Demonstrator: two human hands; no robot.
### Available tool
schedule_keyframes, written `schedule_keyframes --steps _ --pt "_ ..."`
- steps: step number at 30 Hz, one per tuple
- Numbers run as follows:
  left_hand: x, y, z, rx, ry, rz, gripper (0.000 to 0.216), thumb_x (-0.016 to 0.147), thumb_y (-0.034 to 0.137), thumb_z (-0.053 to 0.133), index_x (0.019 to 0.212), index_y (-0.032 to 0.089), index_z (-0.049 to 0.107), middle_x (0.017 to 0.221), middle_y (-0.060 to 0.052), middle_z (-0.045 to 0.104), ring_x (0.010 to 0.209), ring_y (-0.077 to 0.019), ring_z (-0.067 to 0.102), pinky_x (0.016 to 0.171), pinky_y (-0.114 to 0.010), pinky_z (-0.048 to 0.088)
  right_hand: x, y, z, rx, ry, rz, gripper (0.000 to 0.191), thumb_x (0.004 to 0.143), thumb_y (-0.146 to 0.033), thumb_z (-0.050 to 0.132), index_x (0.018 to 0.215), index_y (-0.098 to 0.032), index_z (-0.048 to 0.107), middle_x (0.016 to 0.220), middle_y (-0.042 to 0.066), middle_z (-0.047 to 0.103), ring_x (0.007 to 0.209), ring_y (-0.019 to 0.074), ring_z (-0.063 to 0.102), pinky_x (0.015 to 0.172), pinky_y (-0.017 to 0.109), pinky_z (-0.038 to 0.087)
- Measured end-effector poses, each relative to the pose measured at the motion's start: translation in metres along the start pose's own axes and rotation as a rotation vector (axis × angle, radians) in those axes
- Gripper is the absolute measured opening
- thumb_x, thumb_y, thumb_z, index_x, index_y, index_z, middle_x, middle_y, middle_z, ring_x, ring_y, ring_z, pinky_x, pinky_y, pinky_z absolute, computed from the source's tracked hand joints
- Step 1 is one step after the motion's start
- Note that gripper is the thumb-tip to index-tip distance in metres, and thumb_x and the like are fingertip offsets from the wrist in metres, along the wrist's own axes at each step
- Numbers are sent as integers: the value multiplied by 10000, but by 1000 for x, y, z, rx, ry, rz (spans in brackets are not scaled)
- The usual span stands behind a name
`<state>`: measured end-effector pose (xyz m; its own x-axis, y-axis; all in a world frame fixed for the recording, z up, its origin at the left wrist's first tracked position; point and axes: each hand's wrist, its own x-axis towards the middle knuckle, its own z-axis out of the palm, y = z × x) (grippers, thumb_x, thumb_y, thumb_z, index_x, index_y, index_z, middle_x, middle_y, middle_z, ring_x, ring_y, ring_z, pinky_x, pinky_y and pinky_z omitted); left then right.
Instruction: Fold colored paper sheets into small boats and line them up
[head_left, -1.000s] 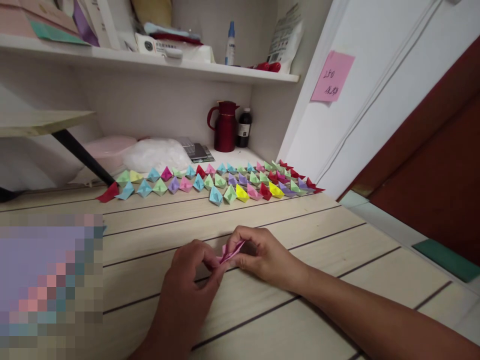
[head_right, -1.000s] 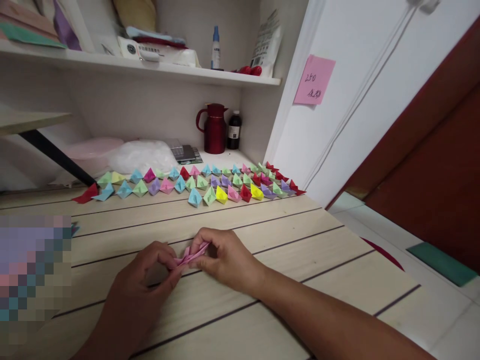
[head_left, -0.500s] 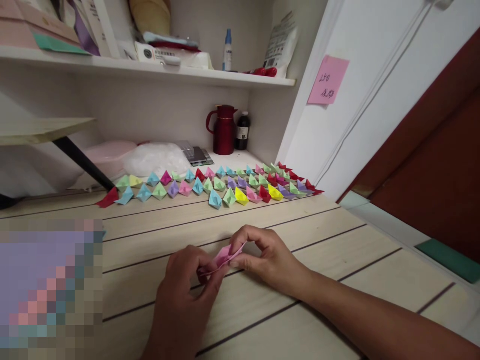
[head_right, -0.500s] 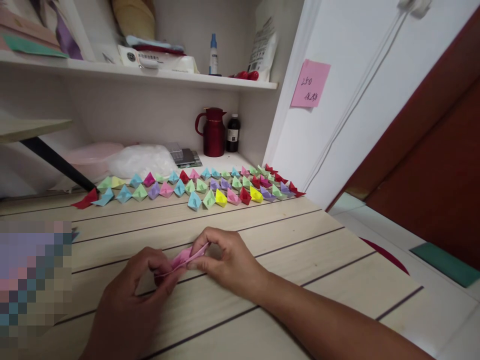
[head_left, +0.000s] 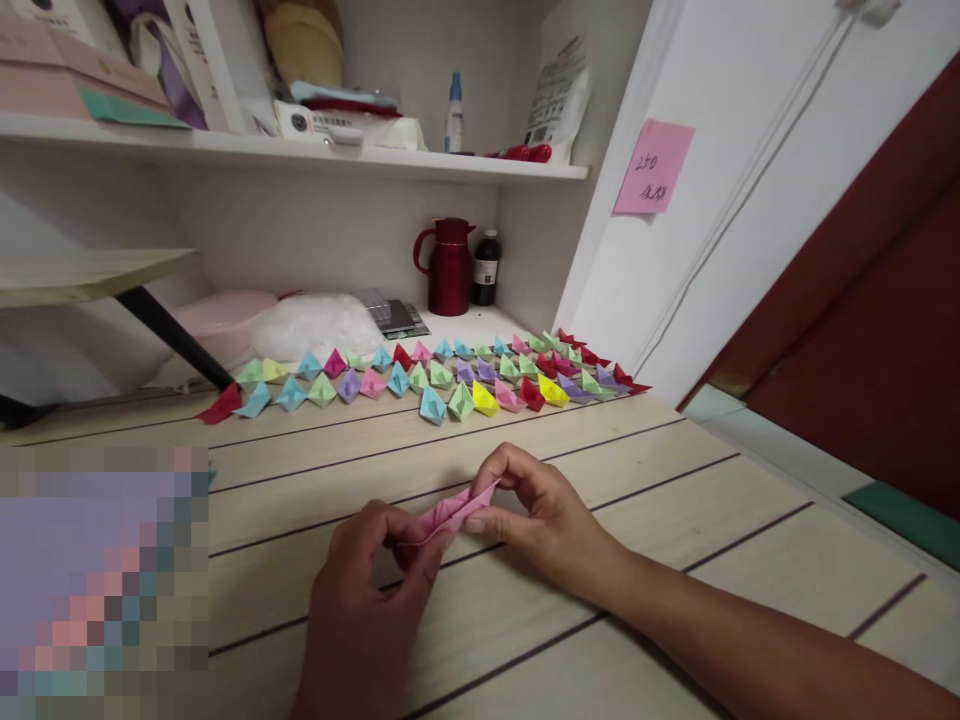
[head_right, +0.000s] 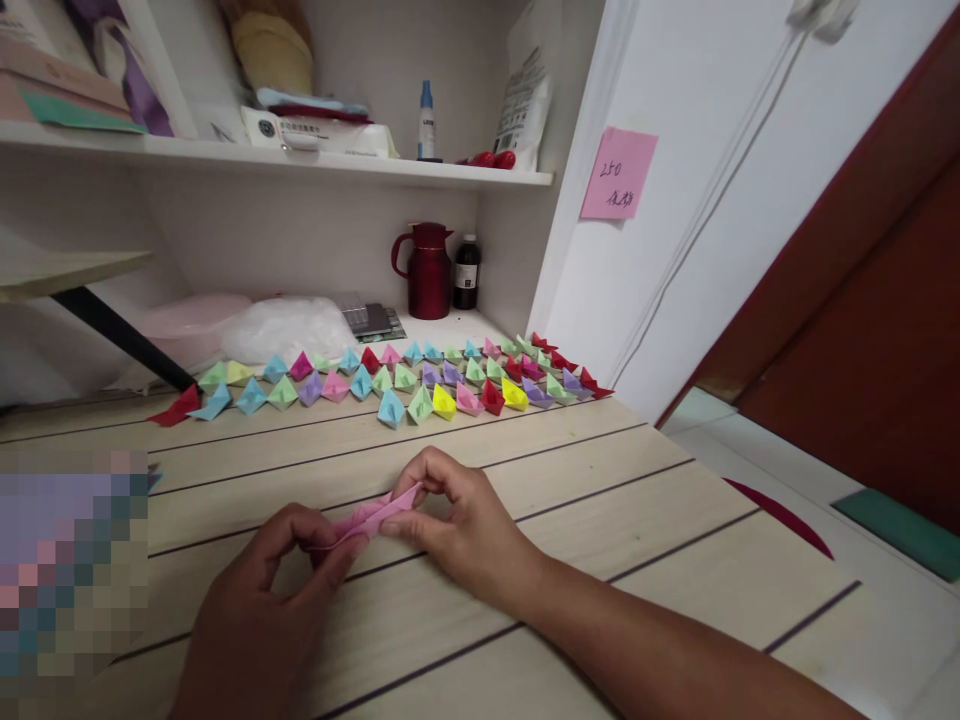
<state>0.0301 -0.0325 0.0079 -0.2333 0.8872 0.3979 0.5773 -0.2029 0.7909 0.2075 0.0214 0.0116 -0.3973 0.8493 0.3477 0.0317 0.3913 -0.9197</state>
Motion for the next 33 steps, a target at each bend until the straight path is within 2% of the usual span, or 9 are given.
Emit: schedule_keyframes --steps 4,9,16,19,22,24,26,29,33 --pt "6 -6 0 -76 11 18 227 724 370 690 626 222 549 933 -17 643 911 -196 605 813 -285 453 1 1 1 -31 -23 46 214 762 -273 766 797 -183 576 789 -14 608 755 133 554 710 253 434" --pt "2 -10 1 -170 -123 -95 268 731 378 689 597 218 523 711 17 629 723 -161 596 679 -247 446 1 0 1 19 -55 115 245 770 -285 759 756 -176 540 800 -6 614 765 138 557 717 265 435" --pt "-2 -3 5 -164 -102 -146 286 728 359 686 566 210 505 643 28 594 675 -151 556 681 -250 410 0 -2 4 159 -11 146 334 720 -217 801 814 -196 482 747 -48 566 684 101 512 630 223 410" --pt "-1 -2 7 -178 -92 -203 280 722 363 689 586 210 498 602 46 538 625 -132 500 625 -235 379 1 0 4 252 -20 191 389 717 -203 803 945 -213 488 725 -57 597 663 99 538 620 219 415" --pt "2 -7 8 -307 -176 -292 222 711 374 703 791 225 559 598 69 518 589 -123 474 566 -220 364 2 5 4 331 -31 241 483 717 -202 799 1083 -231 487 689 -69 601 608 90 532 580 208 406" --pt "4 -11 9 -406 -212 -330 345 722 384 698 999 226 567 573 84 506 561 -122 460 544 -217 363 4 8 4 357 -35 263 475 726 -208 788 1100 -229 497 661 -72 588 577 87 524 553 205 398" --pt "6 -13 9 -421 -236 -353 422 736 390 689 1101 214 569 562 87 502 552 -120 452 544 -218 366 4 10 3 355 -31 270 445 740 -209 773 1096 -226 507 649 -72 581 565 87 526 540 205 396" --pt "6 -13 7 -359 -310 -358 362 729 392 694 1039 211 646 618 55 556 597 -131 498 578 -230 395 3 9 3 295 -38 251 426 757 -195 755 1108 -229 516 663 -68 582 569 87 532 547 210 409" --pt "6 -10 5 -272 -379 -284 200 729 392 682 809 211 712 754 -6 647 714 -172 579 661 -259 435 0 3 3 160 -61 176 385 791 -187 725 1120 -227 529 718 -45 617 665 111 587 653 247 464"
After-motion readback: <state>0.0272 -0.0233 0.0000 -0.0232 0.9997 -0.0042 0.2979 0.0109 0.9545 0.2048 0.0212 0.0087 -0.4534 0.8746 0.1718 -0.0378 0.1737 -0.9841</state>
